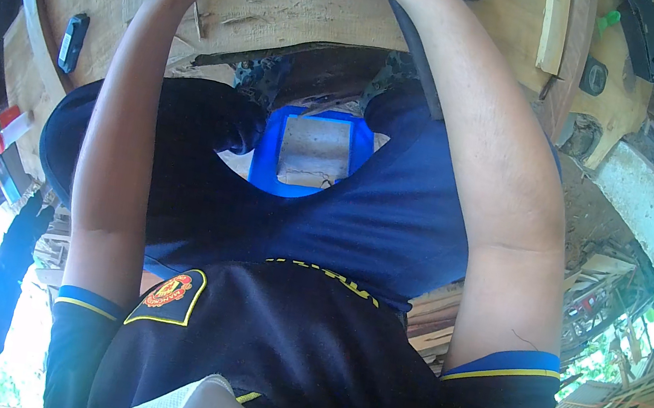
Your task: Use a hammer and chisel to carve or shape a piece of wood on a workbench.
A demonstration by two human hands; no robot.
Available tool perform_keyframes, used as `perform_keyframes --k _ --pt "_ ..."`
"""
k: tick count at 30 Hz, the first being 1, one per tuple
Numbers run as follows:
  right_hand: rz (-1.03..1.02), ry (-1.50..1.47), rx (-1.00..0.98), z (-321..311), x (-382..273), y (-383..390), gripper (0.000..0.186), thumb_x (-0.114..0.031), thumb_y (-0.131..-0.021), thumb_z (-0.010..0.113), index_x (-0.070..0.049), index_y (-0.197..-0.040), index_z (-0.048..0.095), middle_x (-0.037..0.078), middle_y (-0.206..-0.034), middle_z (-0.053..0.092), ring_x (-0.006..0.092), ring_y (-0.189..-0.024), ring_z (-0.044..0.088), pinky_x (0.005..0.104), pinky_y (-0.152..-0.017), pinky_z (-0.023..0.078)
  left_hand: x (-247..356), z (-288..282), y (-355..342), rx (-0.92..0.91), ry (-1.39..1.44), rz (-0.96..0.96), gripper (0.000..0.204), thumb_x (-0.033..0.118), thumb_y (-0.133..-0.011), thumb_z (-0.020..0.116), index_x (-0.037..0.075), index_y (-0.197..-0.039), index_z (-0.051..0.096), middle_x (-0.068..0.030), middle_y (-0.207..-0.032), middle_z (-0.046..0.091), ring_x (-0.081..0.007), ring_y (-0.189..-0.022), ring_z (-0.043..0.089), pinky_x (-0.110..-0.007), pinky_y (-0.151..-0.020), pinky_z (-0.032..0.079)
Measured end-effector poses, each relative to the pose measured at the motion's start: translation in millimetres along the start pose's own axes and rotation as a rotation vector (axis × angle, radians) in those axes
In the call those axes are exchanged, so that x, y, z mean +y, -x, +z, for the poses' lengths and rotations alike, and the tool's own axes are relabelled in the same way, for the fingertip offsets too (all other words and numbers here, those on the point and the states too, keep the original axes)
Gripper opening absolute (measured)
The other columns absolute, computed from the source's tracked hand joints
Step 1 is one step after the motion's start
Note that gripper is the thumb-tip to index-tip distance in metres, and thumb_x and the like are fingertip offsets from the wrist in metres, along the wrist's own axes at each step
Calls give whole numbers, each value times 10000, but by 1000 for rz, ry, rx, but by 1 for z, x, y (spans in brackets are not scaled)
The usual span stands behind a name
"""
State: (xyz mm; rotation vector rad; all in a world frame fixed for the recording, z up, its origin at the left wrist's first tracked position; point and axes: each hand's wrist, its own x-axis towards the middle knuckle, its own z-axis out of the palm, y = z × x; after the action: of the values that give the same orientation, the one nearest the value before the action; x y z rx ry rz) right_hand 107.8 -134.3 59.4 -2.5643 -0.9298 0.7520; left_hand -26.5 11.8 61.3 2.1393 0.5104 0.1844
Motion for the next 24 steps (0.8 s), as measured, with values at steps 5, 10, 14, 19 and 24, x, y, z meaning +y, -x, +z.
perform_keyframes --k 5,10,14,19,24 --pt "19 33 -69 -2 -2 -7 527 -388 -974 473 110 -1046 629 321 -1073 628 443 -1062 593 482 -917 463 -4 7 4 -35 97 96 120 37 -878 638 -15 -975 686 -114 -803 702 -146 -742 656 -290 -693 518" --pt "2 11 4 -11 -12 7 494 -373 -968 490 95 -1029 639 311 -1036 641 440 -1036 604 483 -905 468 2 15 12 -5 18 103 127 23 -872 640 -6 -980 700 -114 -813 716 -121 -747 655 -297 -684 529" --pt "-159 -143 155 -36 -44 44 414 -317 -964 517 74 -1022 641 288 -940 665 421 -923 647 469 -819 506 -9 15 12 -16 125 98 141 23 -872 642 -8 -997 698 -120 -822 717 -103 -758 648 -295 -681 532" --pt "-729 -211 369 -26 -43 41 274 -191 -972 520 54 -960 642 244 -809 671 390 -757 673 426 -647 531 -13 18 9 -3 234 120 135 15 -873 638 -23 -993 689 -119 -818 713 -88 -753 629 -288 -680 531" --pt "-401 -197 115 -63 -75 66 276 -186 -974 509 60 -950 632 238 -782 670 394 -730 671 434 -648 529 -1 15 13 -3 169 99 143 2 -841 644 -21 -976 683 -113 -800 707 -86 -746 612 -294 -684 532"
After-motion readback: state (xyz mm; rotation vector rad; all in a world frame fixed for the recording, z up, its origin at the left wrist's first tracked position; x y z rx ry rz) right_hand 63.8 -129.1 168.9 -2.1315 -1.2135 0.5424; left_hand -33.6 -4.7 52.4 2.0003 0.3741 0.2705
